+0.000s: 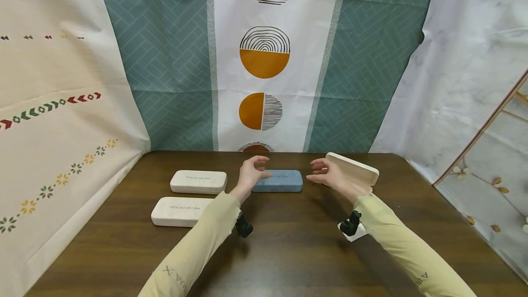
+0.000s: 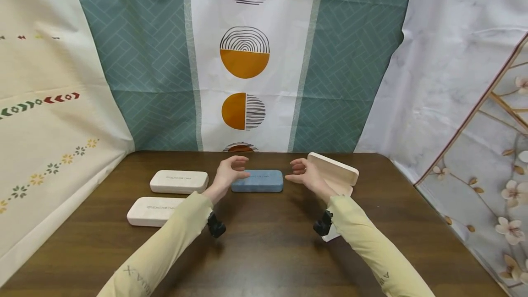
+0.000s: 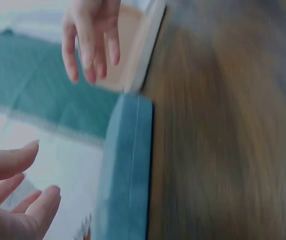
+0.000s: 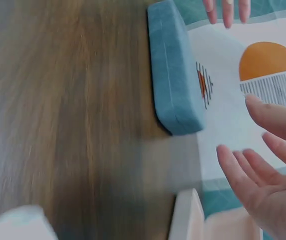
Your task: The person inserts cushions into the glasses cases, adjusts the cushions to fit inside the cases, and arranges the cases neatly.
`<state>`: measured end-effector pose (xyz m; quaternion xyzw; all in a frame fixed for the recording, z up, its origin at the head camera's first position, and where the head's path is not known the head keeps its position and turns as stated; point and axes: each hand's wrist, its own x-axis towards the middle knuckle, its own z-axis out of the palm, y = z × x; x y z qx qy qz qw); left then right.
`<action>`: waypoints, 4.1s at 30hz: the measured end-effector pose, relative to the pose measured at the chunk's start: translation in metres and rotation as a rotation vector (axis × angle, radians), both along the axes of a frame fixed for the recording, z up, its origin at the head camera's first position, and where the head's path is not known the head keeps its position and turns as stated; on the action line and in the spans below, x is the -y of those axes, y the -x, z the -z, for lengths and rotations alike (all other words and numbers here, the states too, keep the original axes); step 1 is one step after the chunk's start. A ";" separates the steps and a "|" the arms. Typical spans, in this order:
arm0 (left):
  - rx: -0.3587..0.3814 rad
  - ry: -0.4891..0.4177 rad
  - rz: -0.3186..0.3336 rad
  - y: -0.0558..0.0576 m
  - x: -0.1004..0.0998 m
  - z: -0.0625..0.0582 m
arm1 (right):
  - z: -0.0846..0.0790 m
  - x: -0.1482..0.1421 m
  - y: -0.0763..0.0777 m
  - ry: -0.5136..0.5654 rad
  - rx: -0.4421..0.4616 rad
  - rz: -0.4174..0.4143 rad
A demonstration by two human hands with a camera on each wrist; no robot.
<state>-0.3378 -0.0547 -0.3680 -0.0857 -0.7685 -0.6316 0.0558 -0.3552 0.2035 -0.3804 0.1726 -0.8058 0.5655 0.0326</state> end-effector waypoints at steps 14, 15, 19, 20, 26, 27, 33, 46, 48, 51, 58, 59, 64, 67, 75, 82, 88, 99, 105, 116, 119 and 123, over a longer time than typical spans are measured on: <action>0.029 -0.096 0.350 -0.042 -0.082 0.019 | -0.009 -0.075 -0.035 -0.044 -0.150 -0.059; 0.038 -0.101 0.370 -0.045 -0.087 0.022 | -0.008 -0.082 -0.038 -0.046 -0.157 -0.053; 0.056 -0.087 0.407 -0.053 -0.100 0.032 | -0.005 -0.108 -0.046 -0.066 -0.182 -0.018; 0.055 -0.081 0.405 -0.054 -0.103 0.034 | -0.004 -0.113 -0.048 -0.067 -0.183 -0.012; 0.074 -0.012 0.360 -0.054 -0.119 0.044 | 0.003 -0.140 -0.049 -0.112 -0.117 0.028; 0.082 0.002 0.357 -0.054 -0.122 0.045 | 0.004 -0.143 -0.050 -0.122 -0.101 0.036; 0.123 0.123 0.287 -0.056 -0.138 0.047 | 0.012 -0.161 -0.049 -0.205 -0.030 0.052; 0.165 0.163 0.232 -0.056 -0.162 0.052 | 0.024 -0.177 -0.042 -0.395 0.034 -0.156; 0.155 0.197 0.234 -0.055 -0.164 0.051 | 0.024 -0.177 -0.041 -0.419 0.025 -0.163; 0.131 0.282 0.239 -0.054 -0.167 0.050 | 0.025 -0.176 -0.040 -0.432 0.017 -0.168; 0.110 0.443 0.221 -0.058 -0.172 0.048 | 0.028 -0.175 -0.040 -0.487 0.049 -0.178; 0.099 0.462 0.216 -0.058 -0.173 0.047 | 0.027 -0.174 -0.040 -0.498 0.047 -0.178; 0.043 0.572 0.181 -0.060 -0.177 0.045 | 0.026 -0.173 -0.040 -0.529 0.046 -0.161; 0.022 0.610 0.180 -0.060 -0.179 0.045 | 0.025 -0.174 -0.041 -0.519 0.046 -0.163; 0.147 0.394 0.296 -0.054 -0.168 0.041 | 0.024 -0.174 -0.046 -0.422 0.070 -0.135; 0.184 0.290 0.385 -0.042 -0.152 0.040 | 0.023 -0.169 -0.047 -0.333 0.086 -0.121; 0.158 0.144 0.457 -0.034 -0.141 0.038 | 0.023 -0.160 -0.044 -0.262 0.102 -0.115; 0.076 -0.162 0.477 -0.021 -0.117 0.038 | 0.020 -0.131 -0.043 -0.025 0.202 -0.101; 0.065 -0.196 0.471 -0.022 -0.104 0.036 | 0.029 -0.118 -0.041 0.071 0.209 -0.086; 0.118 -0.101 0.389 -0.029 -0.098 0.024 | 0.033 -0.108 -0.042 0.151 0.247 -0.100; 0.109 -0.081 0.371 -0.016 -0.099 0.032 | 0.031 -0.106 -0.043 0.161 0.247 -0.096; 0.051 -0.049 0.327 -0.002 -0.101 0.038 | 0.029 -0.107 -0.044 0.145 0.205 -0.044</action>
